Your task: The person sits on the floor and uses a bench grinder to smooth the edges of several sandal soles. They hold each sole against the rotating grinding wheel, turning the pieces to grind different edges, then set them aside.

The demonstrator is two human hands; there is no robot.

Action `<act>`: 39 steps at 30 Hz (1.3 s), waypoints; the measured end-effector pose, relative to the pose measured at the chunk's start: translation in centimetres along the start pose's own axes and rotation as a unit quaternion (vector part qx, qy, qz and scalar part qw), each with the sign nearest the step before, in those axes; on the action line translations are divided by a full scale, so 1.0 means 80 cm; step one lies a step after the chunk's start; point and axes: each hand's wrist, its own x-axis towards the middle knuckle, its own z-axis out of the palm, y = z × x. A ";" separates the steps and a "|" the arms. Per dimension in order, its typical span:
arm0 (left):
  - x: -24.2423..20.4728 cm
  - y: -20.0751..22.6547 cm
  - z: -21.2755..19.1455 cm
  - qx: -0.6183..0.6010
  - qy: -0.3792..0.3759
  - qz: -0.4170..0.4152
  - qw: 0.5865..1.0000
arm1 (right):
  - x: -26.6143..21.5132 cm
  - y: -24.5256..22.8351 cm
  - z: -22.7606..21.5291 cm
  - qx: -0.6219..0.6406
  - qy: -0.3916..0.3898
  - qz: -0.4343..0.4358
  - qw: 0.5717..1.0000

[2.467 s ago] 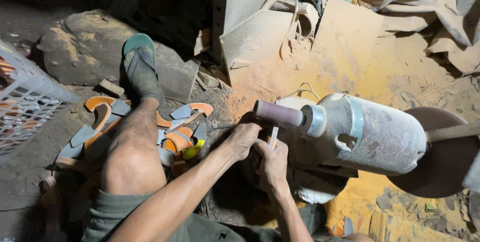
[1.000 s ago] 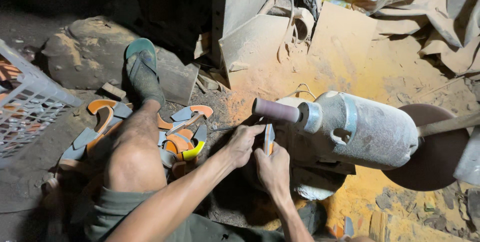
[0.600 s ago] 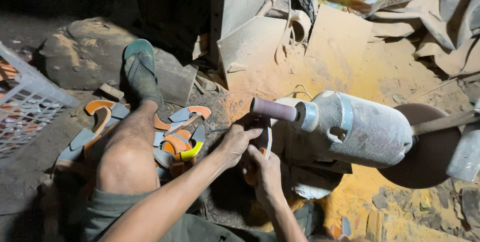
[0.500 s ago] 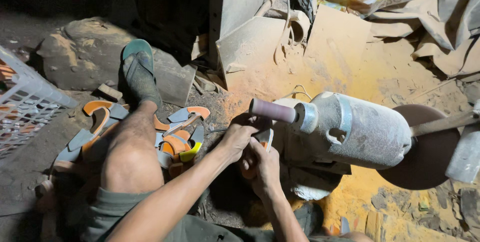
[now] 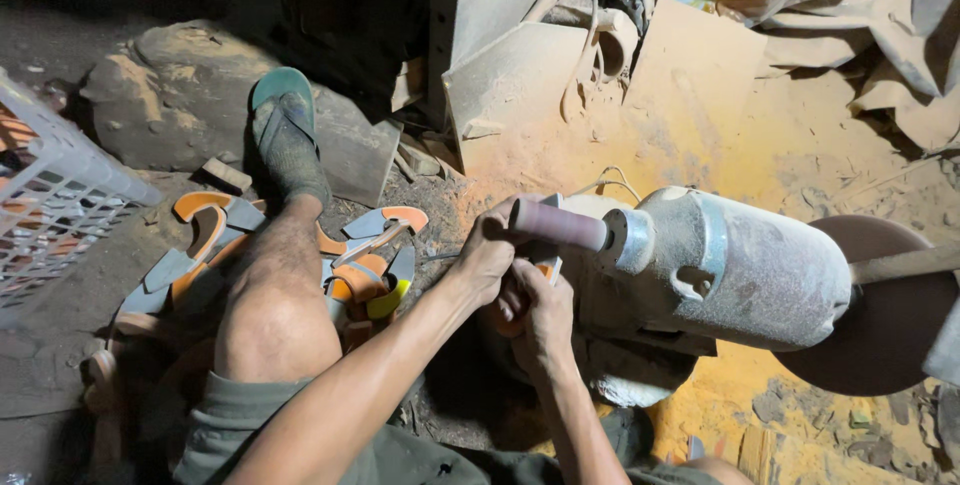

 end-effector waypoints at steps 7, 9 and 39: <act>-0.050 0.013 0.003 0.025 -0.006 -0.054 0.998 | -0.039 0.013 -0.010 -0.002 -0.053 -0.017 0.998; -0.065 0.022 0.005 0.041 -0.029 -0.048 0.998 | -0.052 0.017 -0.015 -0.006 -0.063 -0.010 0.998; 0.019 -0.045 -0.018 -0.017 0.011 -0.079 0.997 | 0.057 0.017 -0.067 0.042 -0.006 0.140 0.989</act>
